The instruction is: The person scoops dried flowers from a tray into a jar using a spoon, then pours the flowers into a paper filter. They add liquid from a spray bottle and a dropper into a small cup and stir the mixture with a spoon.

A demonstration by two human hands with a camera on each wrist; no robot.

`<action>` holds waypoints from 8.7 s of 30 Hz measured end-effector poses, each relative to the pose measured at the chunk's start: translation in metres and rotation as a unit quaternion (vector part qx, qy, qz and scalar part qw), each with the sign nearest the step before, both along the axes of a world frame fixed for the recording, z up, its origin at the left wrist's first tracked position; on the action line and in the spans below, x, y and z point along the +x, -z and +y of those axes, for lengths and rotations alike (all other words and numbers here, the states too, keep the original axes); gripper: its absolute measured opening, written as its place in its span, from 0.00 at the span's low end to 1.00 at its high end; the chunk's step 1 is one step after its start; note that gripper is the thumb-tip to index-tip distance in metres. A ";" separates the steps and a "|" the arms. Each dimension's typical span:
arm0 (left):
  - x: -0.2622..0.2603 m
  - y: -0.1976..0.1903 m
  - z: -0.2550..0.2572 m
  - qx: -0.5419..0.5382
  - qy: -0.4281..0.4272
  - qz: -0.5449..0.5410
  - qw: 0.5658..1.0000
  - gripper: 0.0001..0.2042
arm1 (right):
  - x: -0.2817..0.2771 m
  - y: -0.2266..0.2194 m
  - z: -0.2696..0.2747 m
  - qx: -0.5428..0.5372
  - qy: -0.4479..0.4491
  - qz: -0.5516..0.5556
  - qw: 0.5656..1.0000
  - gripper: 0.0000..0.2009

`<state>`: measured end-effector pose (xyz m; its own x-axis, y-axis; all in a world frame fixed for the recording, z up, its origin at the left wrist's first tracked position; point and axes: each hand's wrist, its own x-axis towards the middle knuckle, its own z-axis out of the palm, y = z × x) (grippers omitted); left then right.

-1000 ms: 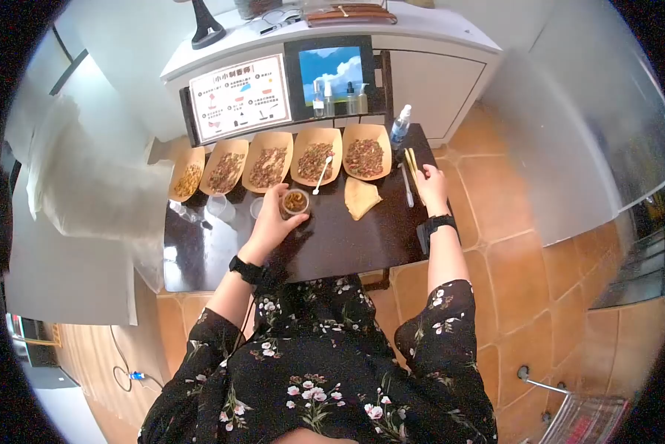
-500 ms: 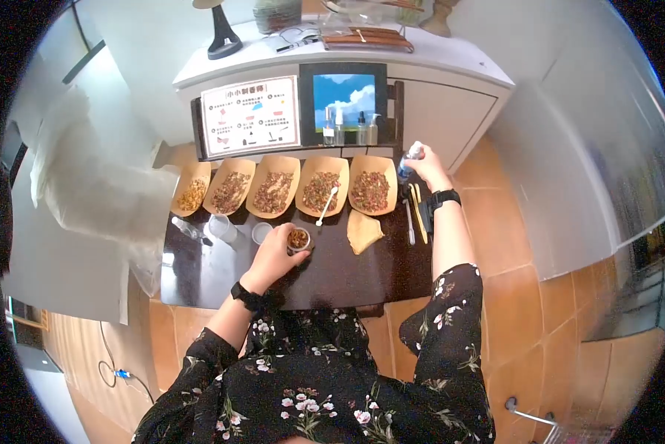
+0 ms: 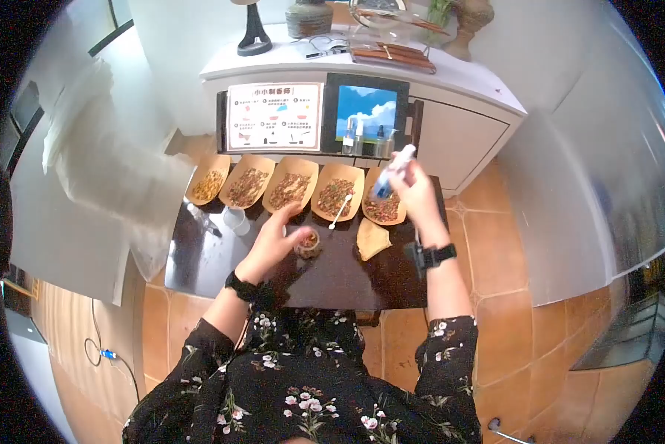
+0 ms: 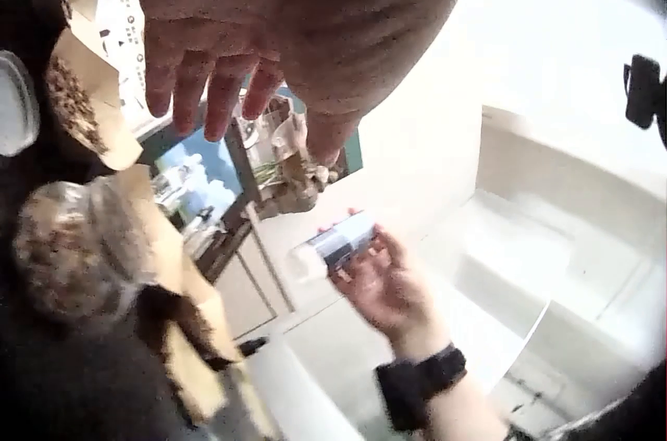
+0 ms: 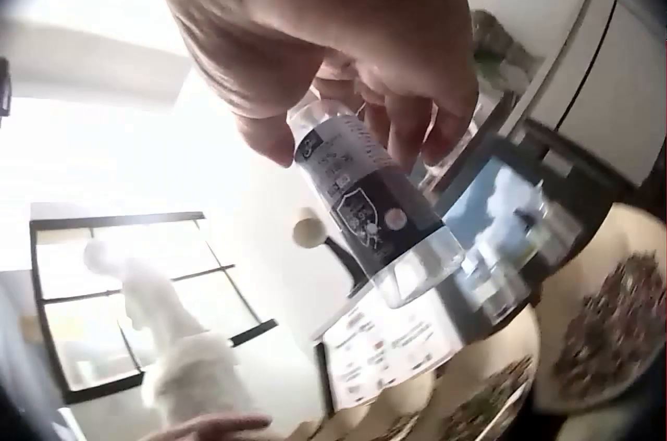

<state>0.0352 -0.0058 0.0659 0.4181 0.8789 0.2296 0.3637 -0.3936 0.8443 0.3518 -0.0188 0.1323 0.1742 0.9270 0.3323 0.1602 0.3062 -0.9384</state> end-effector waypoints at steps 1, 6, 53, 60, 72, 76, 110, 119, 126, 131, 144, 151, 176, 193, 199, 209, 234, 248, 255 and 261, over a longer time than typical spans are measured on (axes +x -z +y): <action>0.004 -0.009 0.002 -0.066 0.027 -0.090 0.993 0.31 | -0.022 0.003 -0.011 -0.027 -0.026 -0.002 0.999 0.24; 0.021 -0.060 -0.009 -0.146 0.196 -0.286 0.926 0.24 | -0.111 0.026 -0.043 -0.053 -0.183 0.023 0.981 0.43; -0.030 0.021 0.016 -0.187 -0.136 -0.488 0.842 0.14 | -0.123 0.088 -0.066 -0.077 0.042 -0.323 0.942 0.23; -0.031 0.053 0.010 -0.228 -0.101 -0.505 0.826 0.12 | -0.130 0.086 -0.068 -0.034 0.079 -0.469 0.879 0.24; -0.027 0.084 0.005 -0.064 -0.203 -0.318 0.924 0.11 | -0.135 0.079 -0.071 -0.007 0.093 -0.495 0.864 0.24; -0.027 0.098 0.009 0.000 -0.252 -0.243 0.937 0.13 | -0.134 0.077 -0.071 -0.006 0.092 -0.515 0.852 0.24; -0.028 0.099 0.009 -0.025 -0.255 -0.255 0.933 0.14 | -0.138 0.067 -0.066 0.048 0.090 -0.544 0.833 0.24; -0.028 0.099 0.009 -0.029 -0.262 -0.240 0.934 0.14 | -0.139 0.062 -0.064 0.064 0.083 -0.560 0.822 0.23; -0.028 0.090 0.005 -0.041 -0.267 -0.238 0.933 0.15 | -0.138 0.062 -0.060 0.092 0.091 -0.602 0.788 0.22; -0.027 0.095 0.008 -0.038 -0.269 -0.242 0.931 0.15 | -0.136 0.063 -0.060 0.099 0.091 -0.618 0.775 0.21; -0.025 0.026 0.005 -0.077 -0.071 -0.356 0.929 0.10 | -0.114 0.065 -0.047 -0.017 0.150 -0.442 0.884 0.23; -0.021 0.011 0.006 -0.090 -0.050 -0.338 0.936 0.10 | -0.112 0.058 -0.048 -0.016 0.167 -0.430 0.887 0.24; -0.002 0.012 -0.002 -0.127 0.010 -0.256 0.958 0.11 | -0.149 0.044 -0.061 0.079 0.103 -0.415 0.901 0.24; 0.000 0.000 -0.002 -0.085 0.031 -0.247 0.965 0.24 | -0.155 0.048 -0.059 0.070 0.099 -0.262 0.957 0.22; -0.010 0.001 0.016 -0.086 -0.071 -0.243 0.964 0.15 | -0.153 0.040 -0.065 0.074 0.103 -0.156 0.980 0.22; 0.011 -0.025 -0.016 -0.088 0.013 -0.166 0.982 0.10 | -0.153 0.050 -0.068 0.097 0.099 -0.270 0.953 0.23; 0.004 -0.024 -0.014 -0.123 0.071 -0.218 0.966 0.12 | -0.112 0.013 -0.074 -0.002 -0.016 -0.204 0.979 0.21; -0.033 0.020 -0.002 -0.123 -0.078 -0.207 0.967 0.14 | 0.139 0.090 0.045 -0.117 0.288 -0.237 0.920 0.26; -0.033 0.041 0.005 -0.070 -0.107 -0.156 0.979 0.14 | 0.134 0.093 0.060 -0.176 0.214 -0.302 0.912 0.21; -0.029 0.049 0.007 -0.013 -0.134 -0.106 0.985 0.14 | 0.134 0.099 0.065 -0.160 0.216 -0.272 0.924 0.20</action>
<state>0.0067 0.0009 0.0172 0.1158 0.9581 0.2619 0.2663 -0.2839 0.9211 0.4856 0.0466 0.0331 0.4393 0.8754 0.2016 0.6772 -0.1752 -0.7146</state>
